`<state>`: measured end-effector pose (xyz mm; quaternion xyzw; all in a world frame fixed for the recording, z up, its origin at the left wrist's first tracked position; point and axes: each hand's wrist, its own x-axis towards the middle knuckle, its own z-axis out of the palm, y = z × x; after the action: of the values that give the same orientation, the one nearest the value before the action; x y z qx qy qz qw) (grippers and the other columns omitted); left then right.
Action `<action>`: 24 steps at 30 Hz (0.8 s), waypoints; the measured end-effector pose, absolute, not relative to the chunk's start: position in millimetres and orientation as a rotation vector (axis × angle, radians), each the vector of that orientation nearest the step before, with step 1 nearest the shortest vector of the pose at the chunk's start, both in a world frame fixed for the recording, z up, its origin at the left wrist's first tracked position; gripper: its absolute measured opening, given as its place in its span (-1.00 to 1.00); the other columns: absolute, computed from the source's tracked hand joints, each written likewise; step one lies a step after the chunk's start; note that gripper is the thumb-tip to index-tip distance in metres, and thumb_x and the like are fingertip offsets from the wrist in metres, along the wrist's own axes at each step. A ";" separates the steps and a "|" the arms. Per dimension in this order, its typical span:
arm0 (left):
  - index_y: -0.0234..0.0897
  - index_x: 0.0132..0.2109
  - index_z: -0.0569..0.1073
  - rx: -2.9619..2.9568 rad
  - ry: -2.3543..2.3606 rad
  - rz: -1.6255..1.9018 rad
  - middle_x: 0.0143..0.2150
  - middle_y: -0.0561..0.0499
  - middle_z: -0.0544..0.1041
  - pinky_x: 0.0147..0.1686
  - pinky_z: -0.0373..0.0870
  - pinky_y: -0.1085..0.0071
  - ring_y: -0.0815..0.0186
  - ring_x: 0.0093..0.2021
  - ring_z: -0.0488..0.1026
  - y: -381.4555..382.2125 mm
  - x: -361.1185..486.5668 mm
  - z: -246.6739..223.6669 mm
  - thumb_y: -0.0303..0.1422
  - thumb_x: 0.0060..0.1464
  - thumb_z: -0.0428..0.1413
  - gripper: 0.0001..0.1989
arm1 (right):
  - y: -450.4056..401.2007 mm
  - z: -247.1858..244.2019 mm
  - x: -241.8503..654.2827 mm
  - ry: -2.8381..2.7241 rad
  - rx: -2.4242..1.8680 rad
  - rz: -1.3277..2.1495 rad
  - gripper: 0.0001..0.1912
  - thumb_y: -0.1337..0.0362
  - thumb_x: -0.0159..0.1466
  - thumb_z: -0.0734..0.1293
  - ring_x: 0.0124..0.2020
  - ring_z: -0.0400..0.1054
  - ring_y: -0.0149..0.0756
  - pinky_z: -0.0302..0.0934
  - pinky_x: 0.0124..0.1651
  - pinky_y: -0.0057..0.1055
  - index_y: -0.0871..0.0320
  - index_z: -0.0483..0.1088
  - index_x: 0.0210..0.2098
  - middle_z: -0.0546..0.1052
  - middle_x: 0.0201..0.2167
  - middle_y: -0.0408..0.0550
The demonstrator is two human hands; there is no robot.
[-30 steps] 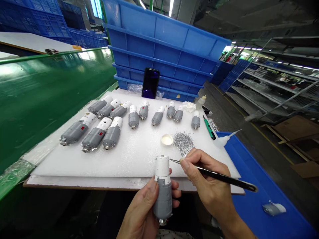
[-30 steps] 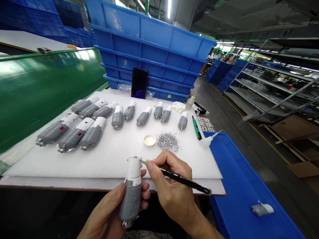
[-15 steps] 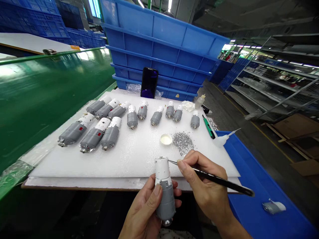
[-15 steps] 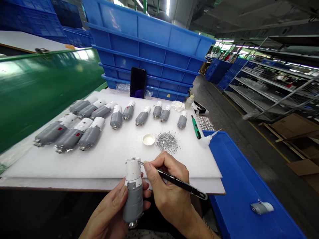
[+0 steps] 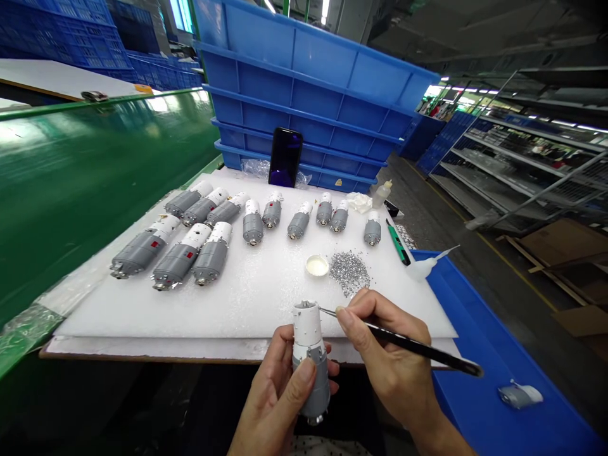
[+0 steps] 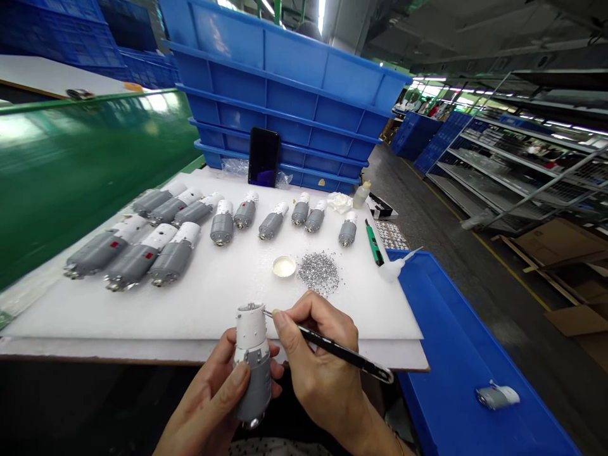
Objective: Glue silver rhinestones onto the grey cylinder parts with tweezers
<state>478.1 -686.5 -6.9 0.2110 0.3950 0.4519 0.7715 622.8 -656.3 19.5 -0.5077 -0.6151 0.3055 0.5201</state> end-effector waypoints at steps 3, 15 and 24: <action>-0.17 0.04 0.39 0.529 0.877 0.989 -0.06 -0.07 0.55 -0.18 0.37 0.38 0.27 -0.18 0.47 -687.5 477.7 -10.1 -0.19 0.17 0.19 -0.66 | -656.5 17.7 621.5 -1.453 -1.205 0.753 -0.72 0.29 0.36 0.31 -0.54 0.16 -0.47 0.06 -0.47 -0.49 0.15 0.29 -0.48 0.30 -0.56 -0.23; -0.18 0.02 0.37 0.715 0.936 1.037 -0.11 -0.05 0.55 -0.14 0.36 0.31 0.21 -0.15 0.48 -684.7 478.4 -13.4 -0.18 0.20 0.16 -0.69 | -654.5 14.2 615.9 -1.423 -1.202 0.768 -0.71 0.28 0.35 0.31 -0.58 0.18 -0.46 0.08 -0.50 -0.49 0.15 0.28 -0.50 0.32 -0.61 -0.22; -0.20 0.07 0.40 0.583 0.971 1.062 -0.03 -0.12 0.59 -0.16 0.38 0.34 0.18 -0.14 0.51 -686.6 480.6 -11.4 -0.19 0.14 0.22 -0.61 | -652.6 13.3 613.6 -1.392 -1.219 0.803 -0.72 0.24 0.33 0.33 -0.61 0.23 -0.45 0.15 -0.54 -0.51 0.14 0.31 -0.50 0.37 -0.62 -0.21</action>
<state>480.6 -686.6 -11.4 0.2630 0.4381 0.4792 0.7137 613.6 -652.6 13.3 -0.5114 -0.5837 0.3368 0.5332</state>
